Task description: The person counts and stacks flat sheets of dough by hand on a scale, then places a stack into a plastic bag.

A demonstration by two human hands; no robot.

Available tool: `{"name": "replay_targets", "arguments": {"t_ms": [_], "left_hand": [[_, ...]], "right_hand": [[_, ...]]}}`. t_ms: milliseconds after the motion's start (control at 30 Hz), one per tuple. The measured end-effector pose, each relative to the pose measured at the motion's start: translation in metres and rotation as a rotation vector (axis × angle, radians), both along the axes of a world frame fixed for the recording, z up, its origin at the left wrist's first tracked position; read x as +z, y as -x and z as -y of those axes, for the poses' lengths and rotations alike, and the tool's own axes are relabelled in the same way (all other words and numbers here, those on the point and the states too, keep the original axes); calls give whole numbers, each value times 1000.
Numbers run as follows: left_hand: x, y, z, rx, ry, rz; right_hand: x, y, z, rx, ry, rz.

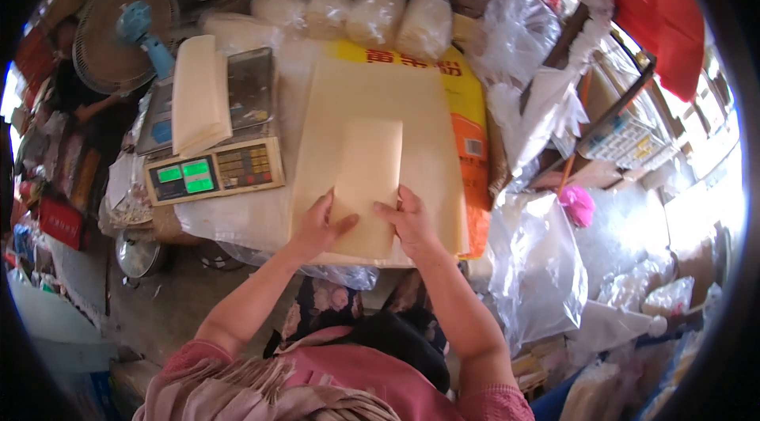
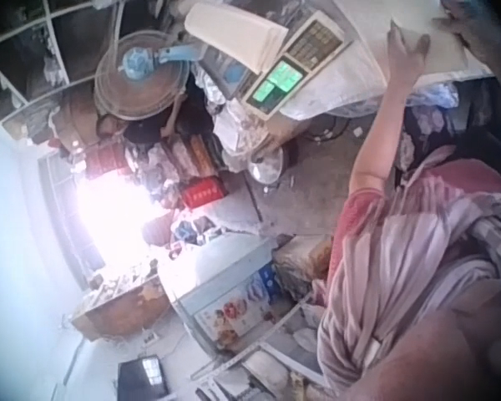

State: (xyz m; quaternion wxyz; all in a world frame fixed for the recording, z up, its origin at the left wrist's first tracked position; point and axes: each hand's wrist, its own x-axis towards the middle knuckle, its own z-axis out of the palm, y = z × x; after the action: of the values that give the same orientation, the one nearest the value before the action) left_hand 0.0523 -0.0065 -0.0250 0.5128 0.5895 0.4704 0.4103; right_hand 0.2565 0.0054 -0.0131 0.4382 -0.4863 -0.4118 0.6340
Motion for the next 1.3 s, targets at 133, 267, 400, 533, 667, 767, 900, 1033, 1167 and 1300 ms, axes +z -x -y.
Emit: {"name": "replay_targets", "arguments": {"t_ms": [133, 267, 400, 533, 667, 767, 900, 1033, 1167, 1300], "left_hand": [[64, 44, -16, 220, -160, 511], [157, 159, -81, 535, -398, 220], [116, 296, -143, 511, -237, 148], [95, 283, -156, 660, -13, 140], [99, 311, -160, 452, 18, 163], [100, 300, -180, 662, -211, -417], [56, 290, -195, 404, -503, -883], [57, 277, -194, 457, -469, -1056], [68, 265, -173, 625, -576, -1259], [88, 188, -101, 715, -962, -1056]], "right_hand": [[83, 40, 7, 133, -178, -58], [84, 41, 5, 300, -266, 12], [23, 31, 10, 372, -140, 102], [-7, 14, 20, 359, 10, 160], [-6, 4, 19, 336, -10, 216], [-8, 1, 16, 292, -94, 317], [17, 32, 27, 352, -337, 567], [-1, 56, 34, 500, -913, 845], [-3, 78, 43, 589, -1151, 1011], [-14, 82, 41, 594, -1266, 1098]]}}
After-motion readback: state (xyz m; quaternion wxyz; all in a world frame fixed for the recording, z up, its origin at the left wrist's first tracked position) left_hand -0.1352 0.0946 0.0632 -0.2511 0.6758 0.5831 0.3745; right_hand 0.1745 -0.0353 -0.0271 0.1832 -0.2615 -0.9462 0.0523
